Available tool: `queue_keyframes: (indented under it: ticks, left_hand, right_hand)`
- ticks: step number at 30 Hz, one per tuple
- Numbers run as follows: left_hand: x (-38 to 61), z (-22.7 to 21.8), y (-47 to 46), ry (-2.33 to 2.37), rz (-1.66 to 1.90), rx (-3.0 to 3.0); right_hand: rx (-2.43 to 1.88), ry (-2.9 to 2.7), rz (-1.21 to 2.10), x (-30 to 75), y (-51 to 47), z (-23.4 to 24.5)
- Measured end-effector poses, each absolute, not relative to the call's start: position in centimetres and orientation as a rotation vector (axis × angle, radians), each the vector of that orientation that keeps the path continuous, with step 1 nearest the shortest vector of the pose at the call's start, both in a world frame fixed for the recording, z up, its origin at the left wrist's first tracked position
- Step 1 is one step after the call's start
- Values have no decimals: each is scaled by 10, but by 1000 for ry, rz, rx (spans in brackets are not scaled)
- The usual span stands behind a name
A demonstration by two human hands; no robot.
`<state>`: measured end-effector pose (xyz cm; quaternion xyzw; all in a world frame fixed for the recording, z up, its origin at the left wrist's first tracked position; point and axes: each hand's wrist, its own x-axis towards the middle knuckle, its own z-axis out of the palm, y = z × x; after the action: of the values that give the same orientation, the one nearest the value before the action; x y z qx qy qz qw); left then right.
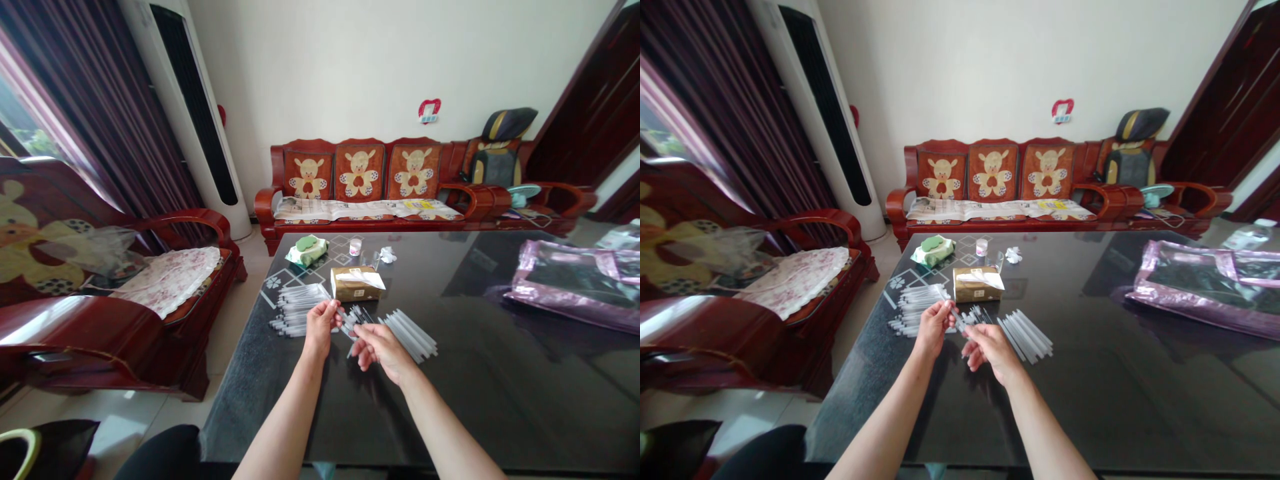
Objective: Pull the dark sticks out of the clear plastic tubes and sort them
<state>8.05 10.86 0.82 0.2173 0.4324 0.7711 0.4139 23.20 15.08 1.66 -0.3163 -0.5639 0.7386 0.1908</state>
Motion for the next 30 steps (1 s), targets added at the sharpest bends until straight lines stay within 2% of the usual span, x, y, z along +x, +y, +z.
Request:
queue_keyframes:
  ticks: [30]
  left_hand:
    - [77,8,110,1077,1938,550]
  right_hand:
    - [-873,-1501,2098,230,150,14]
